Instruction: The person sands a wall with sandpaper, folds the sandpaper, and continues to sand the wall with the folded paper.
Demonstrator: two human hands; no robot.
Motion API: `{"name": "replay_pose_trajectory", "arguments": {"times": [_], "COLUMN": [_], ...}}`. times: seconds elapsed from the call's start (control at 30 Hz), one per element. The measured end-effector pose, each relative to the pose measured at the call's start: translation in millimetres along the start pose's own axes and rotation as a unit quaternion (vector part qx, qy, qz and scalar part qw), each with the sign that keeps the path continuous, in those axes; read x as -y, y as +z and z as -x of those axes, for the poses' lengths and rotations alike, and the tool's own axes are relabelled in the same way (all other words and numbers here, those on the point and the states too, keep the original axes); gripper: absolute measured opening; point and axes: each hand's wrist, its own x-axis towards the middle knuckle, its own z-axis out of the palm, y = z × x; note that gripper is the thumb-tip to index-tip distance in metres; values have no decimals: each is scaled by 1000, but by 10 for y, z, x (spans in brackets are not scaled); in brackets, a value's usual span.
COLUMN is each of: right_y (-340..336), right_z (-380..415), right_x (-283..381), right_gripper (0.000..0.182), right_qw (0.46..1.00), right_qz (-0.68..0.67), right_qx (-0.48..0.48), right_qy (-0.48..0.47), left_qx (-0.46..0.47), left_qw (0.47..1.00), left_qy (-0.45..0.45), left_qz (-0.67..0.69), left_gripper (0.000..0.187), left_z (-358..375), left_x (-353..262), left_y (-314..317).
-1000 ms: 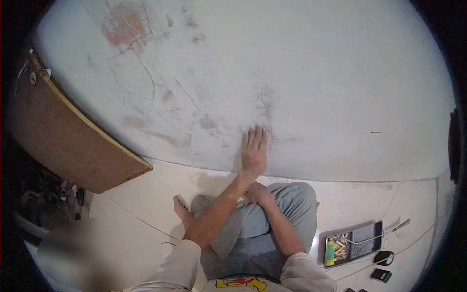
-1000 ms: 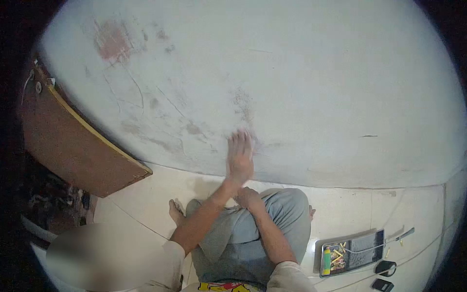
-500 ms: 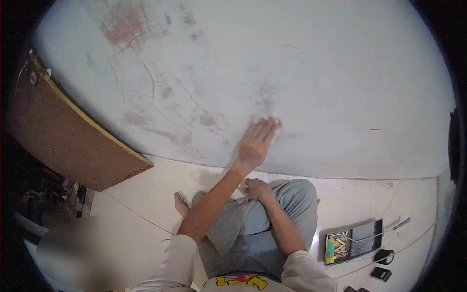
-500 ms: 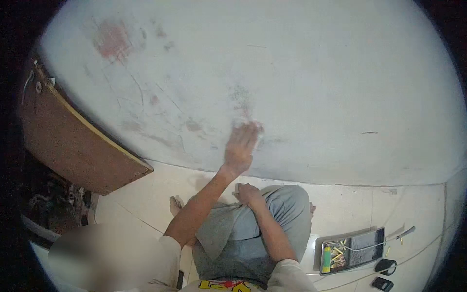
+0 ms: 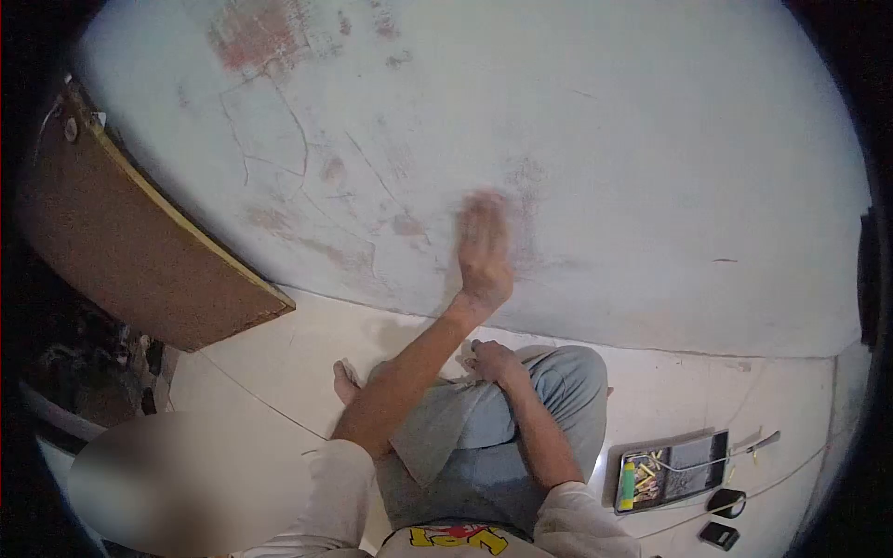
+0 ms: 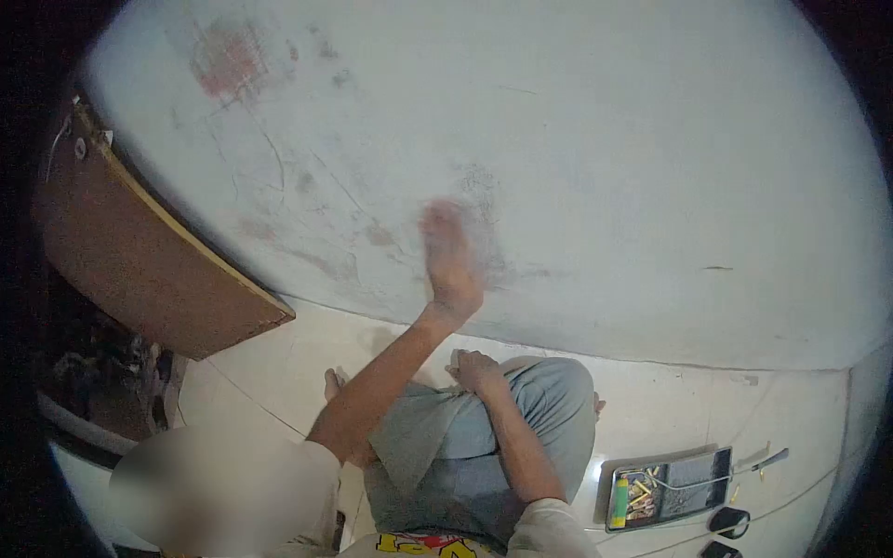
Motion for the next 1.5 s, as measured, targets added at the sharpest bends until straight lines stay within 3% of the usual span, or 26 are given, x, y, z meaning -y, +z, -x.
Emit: {"name": "replay_pose_trajectory", "arguments": {"times": [0.03,0.17,0.23,0.27,0.37,0.4,0.43,0.5,0.53,0.57,0.67,0.7,0.77,0.8,0.9,0.93,0.97,1.03,1.07,1.1,1.17,1.2,1.3,1.37,1.43,1.5], "right_y": [-25,-16,-109,-40,70,19,7,20,3,-20,8,-51,-96,-65,74,41,28,-1,51,82,107,94,-41,-18,5,11], "right_z": [1,-26,-4,-25,-91,-98,-89,-33,-25,-19,-11,9,-1,-18,-73,-77,-54,-19,-58,-92,-125,-78,-53,-22,-35,-56], "right_x": [9,8,52,28,-95,-78,-34,-14,-25,-49,53,97,46,-8,-19,-40,-57,9,-1,-26,-98,-56,13,34,-22,-56], "right_gripper": [45,45,44,44,43,43,43,42,41,41,39,39,38,39,40,41,41,41,41,41,41,42,41,40,36,34], "right_qw": [1000,1000,999,999,1000,1000,999,999,1000,1000,1000,1000,999,1000,1000,999,999,1000,1000,1000,1000,1000,1000,999,1000,1000], "right_qz": [3,8,-9,-6,9,4,-3,7,15,17,2,-2,-1,7,14,27,30,-6,-11,-18,-16,-6,-4,-11,13,11], "right_qx": [10,-13,33,36,7,25,44,34,15,13,3,19,30,21,24,31,31,0,1,14,24,16,14,33,18,18], "right_qy": [3,14,5,3,4,10,16,7,-1,-1,5,13,23,11,-3,-3,-2,14,14,9,3,2,14,27,0,15], "left_qx": [90,67,-18,154,78,-26,-21,168,183,180,17,16,147,58,29,125,122,24,-34,-30,157,155,-21,-3,166,160], "left_qw": [990,994,1000,973,990,997,997,967,954,954,999,999,968,990,997,980,981,997,997,997,977,977,998,997,970,971], "left_qy": [96,84,17,157,115,36,37,182,229,231,23,19,197,126,63,150,149,70,24,22,143,142,43,0,177,166], "left_qz": [45,34,5,69,9,-61,-61,52,59,58,-22,-25,41,-12,-35,-31,-31,3,-63,-63,32,32,-49,-72,27,55], "left_gripper": [51,50,51,54,53,53,53,53,55,55,50,50,50,49,48,51,51,49,46,46,50,50,47,49,52,52], "left_z": [49,-4,-65,-117,-202,-210,-181,-130,-153,-148,-16,-5,-60,-95,-63,-82,-111,-250,-271,-230,-189,-231,-390,-270,-228,-279], "left_x": [43,318,130,200,311,269,249,187,305,283,199,252,412,417,178,240,286,345,300,252,175,174,263,154,198,285], "left_y": [9,-64,-75,-194,-261,-200,-214,-249,-250,-204,-128,-172,-244,-251,-189,-256,-293,-373,-291,-307,-328,-338,-328,-278,-330,-331]}}
